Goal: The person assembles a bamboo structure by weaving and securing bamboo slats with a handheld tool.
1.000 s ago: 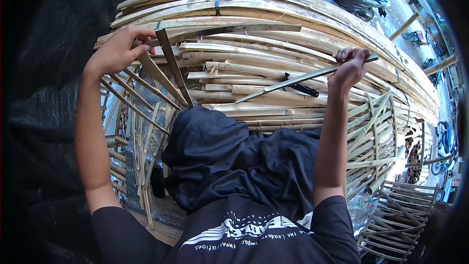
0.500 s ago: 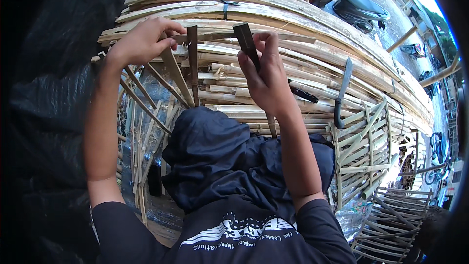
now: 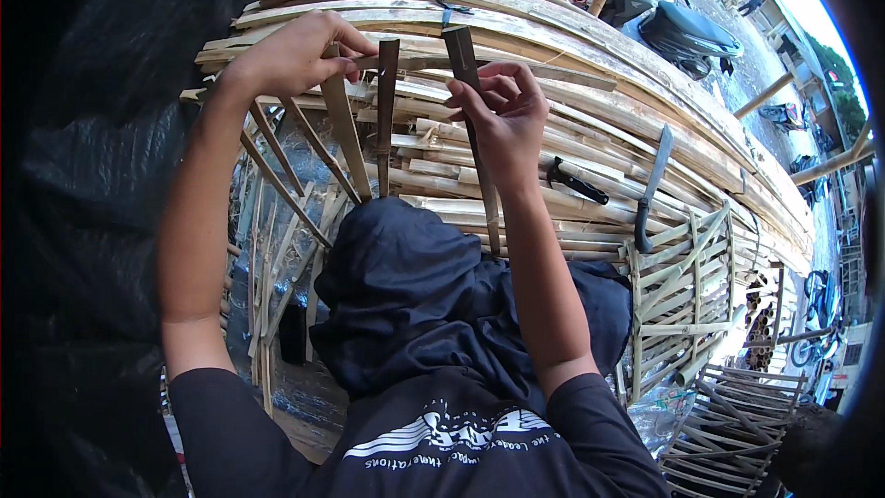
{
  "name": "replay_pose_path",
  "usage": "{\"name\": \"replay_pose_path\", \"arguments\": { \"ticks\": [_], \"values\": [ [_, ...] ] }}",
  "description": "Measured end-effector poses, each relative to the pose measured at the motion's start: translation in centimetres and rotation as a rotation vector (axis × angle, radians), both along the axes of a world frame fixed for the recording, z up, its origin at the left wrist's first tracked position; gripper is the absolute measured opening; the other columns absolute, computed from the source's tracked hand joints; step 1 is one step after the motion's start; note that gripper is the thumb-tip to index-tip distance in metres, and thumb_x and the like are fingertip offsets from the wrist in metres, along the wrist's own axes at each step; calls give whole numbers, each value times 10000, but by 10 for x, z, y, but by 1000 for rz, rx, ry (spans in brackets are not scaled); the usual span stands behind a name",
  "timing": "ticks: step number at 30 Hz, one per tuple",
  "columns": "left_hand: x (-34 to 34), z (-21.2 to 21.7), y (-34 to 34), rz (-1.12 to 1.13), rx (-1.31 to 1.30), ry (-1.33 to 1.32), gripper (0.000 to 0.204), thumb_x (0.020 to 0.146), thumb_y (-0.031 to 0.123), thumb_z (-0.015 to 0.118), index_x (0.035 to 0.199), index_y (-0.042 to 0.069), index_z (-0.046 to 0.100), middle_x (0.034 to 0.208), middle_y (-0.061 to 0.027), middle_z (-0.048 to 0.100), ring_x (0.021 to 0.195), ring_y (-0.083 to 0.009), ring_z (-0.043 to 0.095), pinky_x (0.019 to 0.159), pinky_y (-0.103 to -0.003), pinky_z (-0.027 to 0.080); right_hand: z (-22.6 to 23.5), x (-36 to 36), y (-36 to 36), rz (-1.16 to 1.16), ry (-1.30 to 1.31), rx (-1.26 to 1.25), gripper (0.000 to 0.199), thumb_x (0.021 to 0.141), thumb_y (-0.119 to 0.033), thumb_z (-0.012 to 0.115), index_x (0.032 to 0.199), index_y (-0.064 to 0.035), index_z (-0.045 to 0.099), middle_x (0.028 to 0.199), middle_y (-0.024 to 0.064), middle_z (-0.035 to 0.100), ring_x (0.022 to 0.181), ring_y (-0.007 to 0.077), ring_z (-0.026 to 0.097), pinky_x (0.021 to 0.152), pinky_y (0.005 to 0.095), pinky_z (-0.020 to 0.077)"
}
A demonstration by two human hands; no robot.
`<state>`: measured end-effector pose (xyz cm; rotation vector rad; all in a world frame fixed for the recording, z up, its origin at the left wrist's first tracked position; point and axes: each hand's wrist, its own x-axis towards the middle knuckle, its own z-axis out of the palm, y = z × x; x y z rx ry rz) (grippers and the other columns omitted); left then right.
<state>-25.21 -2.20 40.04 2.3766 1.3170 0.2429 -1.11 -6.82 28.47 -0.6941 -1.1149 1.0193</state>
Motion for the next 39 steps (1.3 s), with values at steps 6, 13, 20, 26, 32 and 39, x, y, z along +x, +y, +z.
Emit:
{"name": "replay_pose_path", "arguments": {
  "ticks": [6, 13, 20, 26, 32, 39],
  "values": [
    [-4, -2, -2, 23, 88, -73, 293, 914, -3, 638, 1205, -13, 672, 917, -109, 738, 855, -163, 701, 839, -322, 538, -8, -6, 0, -83, 43, -15, 260, 846, -18, 782, 959, 3, 548, 865, 131, 695, 752, 178, 720, 596, 248, 579],
    [-15, 0, -2, 59, 47, -91, 298, 931, 31, 629, 1226, 11, 657, 960, -108, 726, 937, -170, 692, 892, -323, 525, -3, -11, 6, -45, 56, -62, 248, 841, -62, 803, 911, 6, 575, 866, 131, 709, 752, 172, 720, 607, 265, 590],
    [-38, -6, 2, -6, 115, -185, 295, 956, 86, 638, 1246, 36, 624, 1037, -98, 695, 970, -176, 684, 914, -332, 524, 6, -19, 3, -40, 49, -29, 197, 842, -42, 797, 891, -12, 609, 851, 120, 721, 751, 176, 729, 616, 268, 603],
    [-40, -4, -1, -17, 129, -87, 275, 998, 148, 595, 1235, 29, 525, 984, -126, 673, 947, -198, 699, 903, -353, 554, 4, -23, 5, -38, 53, -15, 236, 839, -52, 799, 876, 7, 573, 834, 149, 723, 746, 172, 728, 610, 249, 579],
    [-39, -3, -4, -39, 109, -122, 271, 1001, 158, 592, 1231, 28, 536, 997, -127, 671, 948, -200, 703, 892, -346, 558, 1, -27, 11, -47, 71, 1, 249, 827, -62, 810, 874, 7, 576, 830, 144, 721, 748, 174, 729, 610, 250, 573],
    [-42, -5, -7, 22, 167, -131, 294, 987, 115, 610, 1267, 24, 600, 1019, -111, 699, 974, -183, 696, 929, -342, 530, 4, -29, 9, -38, 68, 2, 244, 823, -56, 811, 864, 8, 579, 834, 147, 719, 751, 176, 730, 616, 255, 572]
  ]
}}
